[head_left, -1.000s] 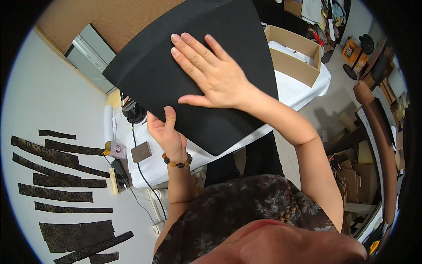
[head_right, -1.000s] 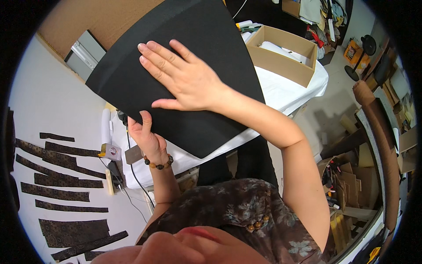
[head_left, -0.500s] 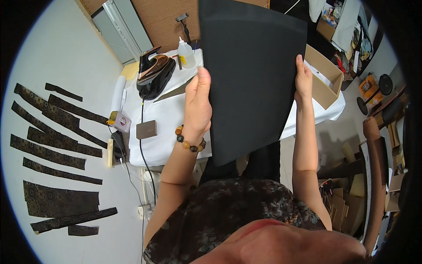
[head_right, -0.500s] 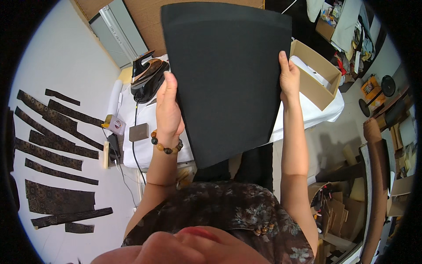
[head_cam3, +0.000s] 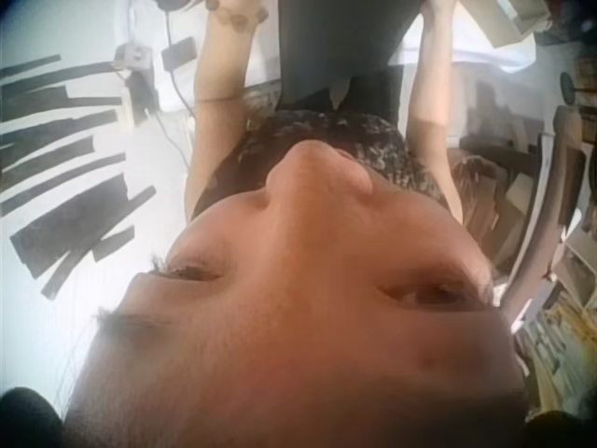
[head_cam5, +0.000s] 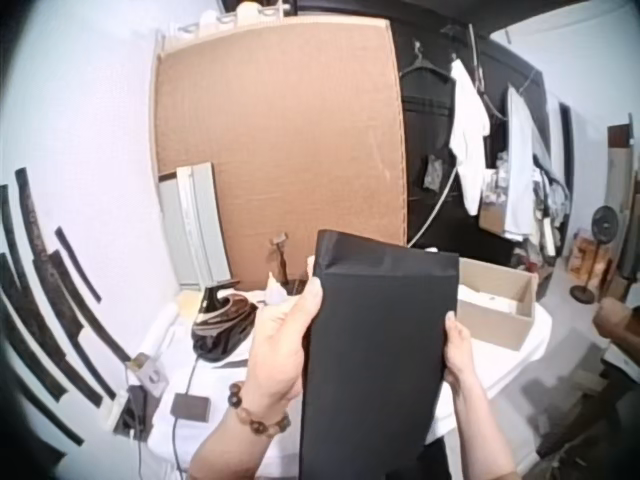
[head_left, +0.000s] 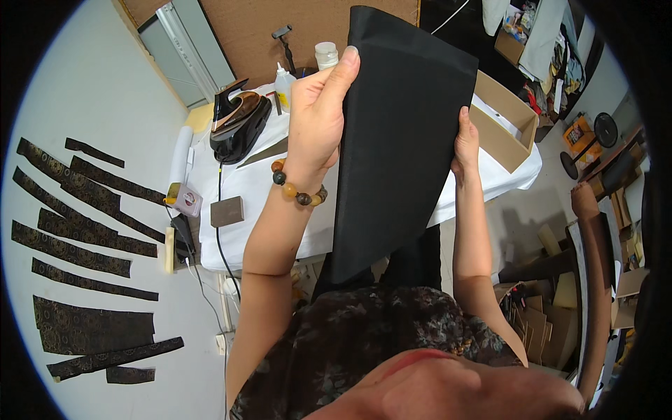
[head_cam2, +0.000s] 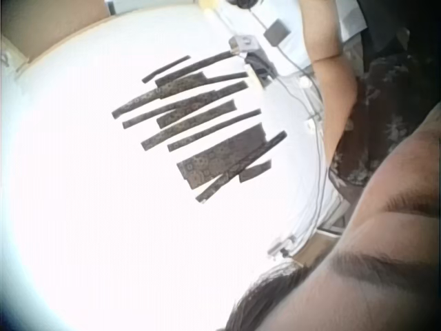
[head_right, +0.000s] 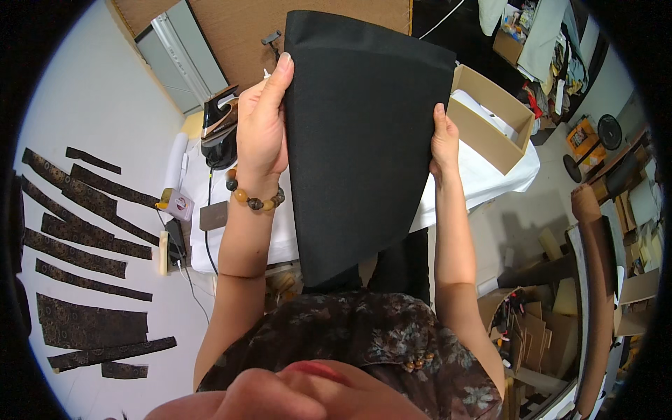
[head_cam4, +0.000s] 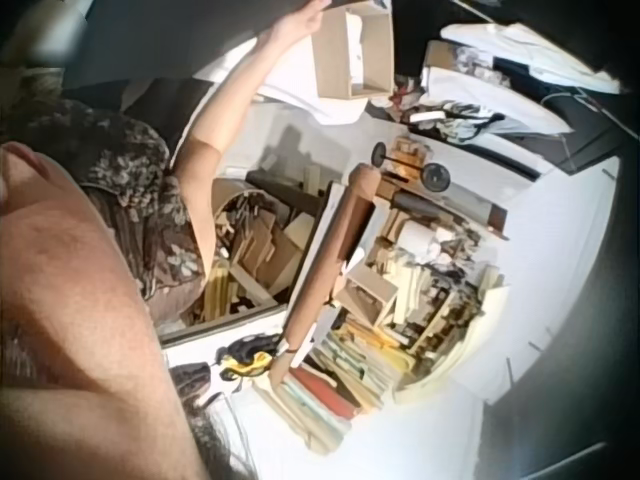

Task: The person uses shears to cut a black strip along the edges of a rectangular board, then folds the board and trims the strip further. The person handles the board and strip throughout, making precise cuts and adjustments.

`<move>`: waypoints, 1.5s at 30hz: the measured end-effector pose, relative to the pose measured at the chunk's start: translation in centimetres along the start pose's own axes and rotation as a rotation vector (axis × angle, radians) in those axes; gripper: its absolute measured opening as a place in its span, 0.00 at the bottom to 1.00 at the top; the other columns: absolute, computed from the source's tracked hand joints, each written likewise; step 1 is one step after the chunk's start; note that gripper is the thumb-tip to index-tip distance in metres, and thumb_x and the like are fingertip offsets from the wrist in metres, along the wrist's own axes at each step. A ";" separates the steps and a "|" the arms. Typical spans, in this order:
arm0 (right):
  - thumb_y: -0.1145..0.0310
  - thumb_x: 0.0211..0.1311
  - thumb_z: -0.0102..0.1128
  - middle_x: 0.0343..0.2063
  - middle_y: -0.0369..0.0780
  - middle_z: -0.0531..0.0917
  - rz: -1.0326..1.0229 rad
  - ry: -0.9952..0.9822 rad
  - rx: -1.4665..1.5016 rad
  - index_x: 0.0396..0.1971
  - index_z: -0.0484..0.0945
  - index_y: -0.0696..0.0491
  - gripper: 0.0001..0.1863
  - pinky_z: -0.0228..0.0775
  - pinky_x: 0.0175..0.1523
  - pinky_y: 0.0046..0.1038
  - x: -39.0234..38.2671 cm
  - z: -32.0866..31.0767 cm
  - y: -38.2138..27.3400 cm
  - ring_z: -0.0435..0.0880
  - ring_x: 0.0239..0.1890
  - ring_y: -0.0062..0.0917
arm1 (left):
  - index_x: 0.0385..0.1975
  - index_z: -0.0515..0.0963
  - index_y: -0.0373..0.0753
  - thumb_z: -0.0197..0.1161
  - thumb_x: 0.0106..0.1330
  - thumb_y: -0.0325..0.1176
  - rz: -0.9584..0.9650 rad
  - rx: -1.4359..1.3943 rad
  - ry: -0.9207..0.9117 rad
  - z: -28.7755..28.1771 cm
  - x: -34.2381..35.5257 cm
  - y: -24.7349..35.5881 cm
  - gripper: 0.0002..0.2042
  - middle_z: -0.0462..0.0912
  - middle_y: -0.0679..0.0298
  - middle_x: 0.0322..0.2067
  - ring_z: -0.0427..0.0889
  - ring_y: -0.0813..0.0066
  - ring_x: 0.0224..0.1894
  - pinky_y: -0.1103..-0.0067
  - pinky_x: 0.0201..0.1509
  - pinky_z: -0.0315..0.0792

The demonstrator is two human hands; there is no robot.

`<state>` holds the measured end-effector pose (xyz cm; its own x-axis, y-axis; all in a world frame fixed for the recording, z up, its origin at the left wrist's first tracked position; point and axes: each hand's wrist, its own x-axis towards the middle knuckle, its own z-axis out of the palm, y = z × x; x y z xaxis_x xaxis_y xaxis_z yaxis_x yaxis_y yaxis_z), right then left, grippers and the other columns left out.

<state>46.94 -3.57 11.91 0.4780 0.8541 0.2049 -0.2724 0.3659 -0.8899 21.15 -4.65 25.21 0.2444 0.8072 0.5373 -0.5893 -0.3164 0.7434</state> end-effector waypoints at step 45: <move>0.65 0.64 0.61 0.38 0.39 0.83 -0.053 0.094 0.304 0.43 0.76 0.59 0.14 0.77 0.39 0.27 -5.3 8.9 -3.1 0.83 0.37 0.23 | 0.58 0.66 0.30 0.61 0.56 0.28 0.592 1.941 -0.743 1.1 -2.5 -3.6 0.28 0.76 0.49 0.53 0.78 0.56 0.54 0.71 0.48 0.79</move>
<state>37.79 -5.89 17.22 0.5696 0.7982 0.1960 -0.4755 0.5145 -0.7136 23.54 -6.06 21.67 0.8348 0.3110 0.4543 0.5082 -0.7525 -0.4188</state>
